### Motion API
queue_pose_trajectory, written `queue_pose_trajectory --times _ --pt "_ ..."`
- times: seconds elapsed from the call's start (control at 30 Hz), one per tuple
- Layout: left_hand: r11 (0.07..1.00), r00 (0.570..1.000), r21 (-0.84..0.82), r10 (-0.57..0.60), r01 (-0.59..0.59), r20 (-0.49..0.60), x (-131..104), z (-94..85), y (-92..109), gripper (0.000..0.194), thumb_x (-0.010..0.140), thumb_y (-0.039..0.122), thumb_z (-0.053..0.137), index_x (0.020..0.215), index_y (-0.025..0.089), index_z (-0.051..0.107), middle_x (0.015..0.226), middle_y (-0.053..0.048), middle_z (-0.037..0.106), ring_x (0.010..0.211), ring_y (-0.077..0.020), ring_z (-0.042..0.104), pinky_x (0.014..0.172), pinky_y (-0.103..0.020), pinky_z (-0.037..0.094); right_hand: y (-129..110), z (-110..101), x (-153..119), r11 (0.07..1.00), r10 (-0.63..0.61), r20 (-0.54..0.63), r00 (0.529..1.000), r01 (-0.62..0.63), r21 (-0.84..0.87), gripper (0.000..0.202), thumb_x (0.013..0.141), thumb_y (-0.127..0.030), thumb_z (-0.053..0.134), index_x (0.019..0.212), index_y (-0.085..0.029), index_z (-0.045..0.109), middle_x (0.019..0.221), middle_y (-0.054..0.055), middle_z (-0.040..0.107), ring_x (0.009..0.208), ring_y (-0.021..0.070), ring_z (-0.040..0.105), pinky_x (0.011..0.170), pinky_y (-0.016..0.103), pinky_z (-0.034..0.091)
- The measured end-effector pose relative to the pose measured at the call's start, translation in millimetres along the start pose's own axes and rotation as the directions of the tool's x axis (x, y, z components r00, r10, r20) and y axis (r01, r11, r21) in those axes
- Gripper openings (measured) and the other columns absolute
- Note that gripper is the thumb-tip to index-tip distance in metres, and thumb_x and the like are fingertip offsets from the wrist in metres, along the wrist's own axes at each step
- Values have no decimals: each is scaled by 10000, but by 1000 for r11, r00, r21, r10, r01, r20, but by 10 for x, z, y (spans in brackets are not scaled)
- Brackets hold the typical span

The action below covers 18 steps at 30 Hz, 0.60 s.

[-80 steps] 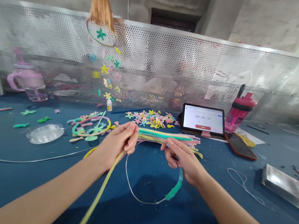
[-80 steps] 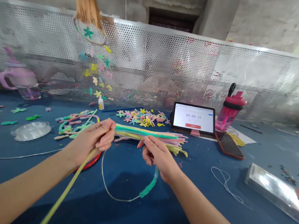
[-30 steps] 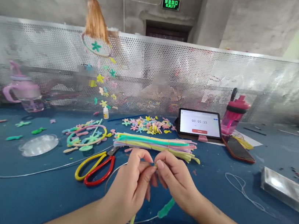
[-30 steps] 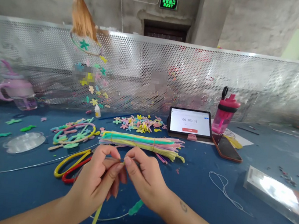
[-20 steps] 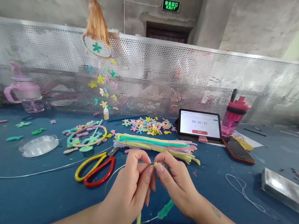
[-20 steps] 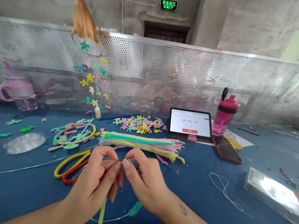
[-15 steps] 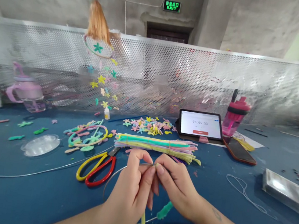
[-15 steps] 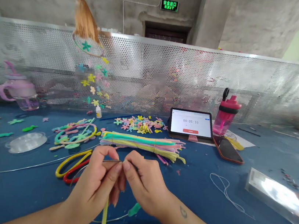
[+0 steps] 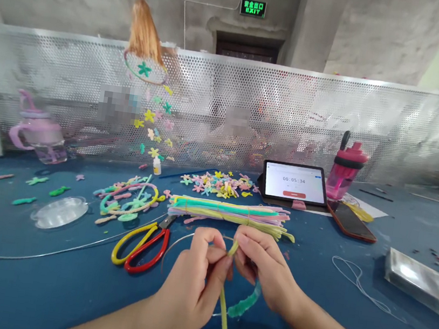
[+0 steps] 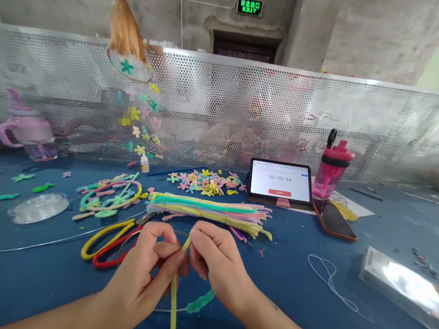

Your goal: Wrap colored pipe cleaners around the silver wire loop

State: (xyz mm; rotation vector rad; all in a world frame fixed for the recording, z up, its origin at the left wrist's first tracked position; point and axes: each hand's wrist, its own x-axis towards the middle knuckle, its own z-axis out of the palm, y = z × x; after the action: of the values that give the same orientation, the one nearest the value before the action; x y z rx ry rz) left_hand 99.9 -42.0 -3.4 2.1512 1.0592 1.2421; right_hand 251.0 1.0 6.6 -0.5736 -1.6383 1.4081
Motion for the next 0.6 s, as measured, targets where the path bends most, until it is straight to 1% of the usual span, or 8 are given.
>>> queue_pose_trajectory --times 0.07,0.13,0.17,0.3,0.4,0.5,0.53,0.6 --pt "956 980 219 198 -194 4 21 -23 -74 101 910 123 350 936 217 324 656 12 560 532 -113 535 508 -211 414 -4 12 -8 997 40 3 999 -41 66 386 883 -386 461 561 -179 418 415 -68 343 356 57 251 370 209 184" --pt "813 914 429 397 -393 83 44 -60 -123 135 876 75 368 930 196 392 673 -15 582 592 -140 582 538 -226 443 -28 27 -22 989 72 24 997 -75 125 379 871 -377 471 552 -176 427 402 -74 314 343 53 221 354 207 154" --pt "730 882 512 453 -452 133 53 -82 -132 154 865 62 373 946 183 423 704 -35 606 630 -155 604 560 -238 461 -44 33 -29 985 85 36 996 -89 149 376 866 -369 473 547 -175 430 396 -76 304 339 52 209 349 207 143" --pt "452 821 741 522 -496 231 56 -158 -99 240 870 92 361 1070 130 488 925 -128 677 716 -202 649 594 -284 507 -109 32 -44 971 120 69 990 -132 200 377 847 -357 491 523 -174 424 386 -80 277 327 45 169 332 211 104" --pt "323 786 795 549 -513 285 30 -184 -69 263 878 124 353 1078 143 521 1043 -150 660 763 -212 658 612 -292 524 -130 -1 -38 976 131 97 987 -146 163 392 846 -392 492 526 -176 423 402 -81 268 327 41 159 330 215 96" --pt "334 793 785 529 -522 302 6 -182 -57 217 862 147 424 1052 154 528 1066 -155 653 751 -215 663 601 -294 527 -127 -43 -28 996 81 75 994 -82 20 402 873 -408 466 548 -174 429 432 -77 273 365 48 182 358 214 123" --pt "386 807 768 522 -511 274 2 -175 -51 201 852 142 452 1039 161 523 1035 -143 664 723 -207 663 585 -285 522 -124 -54 -26 998 51 61 997 -48 -44 406 884 -406 455 552 -173 429 438 -72 283 382 52 199 371 214 136" --pt "553 858 701 486 -449 166 0 -155 -35 182 845 119 484 1015 179 501 922 -96 688 643 -172 652 544 -252 500 -122 -66 -31 990 3 53 999 5 -142 411 903 -398 433 560 -172 427 448 -64 305 406 60 226 389 218 157"
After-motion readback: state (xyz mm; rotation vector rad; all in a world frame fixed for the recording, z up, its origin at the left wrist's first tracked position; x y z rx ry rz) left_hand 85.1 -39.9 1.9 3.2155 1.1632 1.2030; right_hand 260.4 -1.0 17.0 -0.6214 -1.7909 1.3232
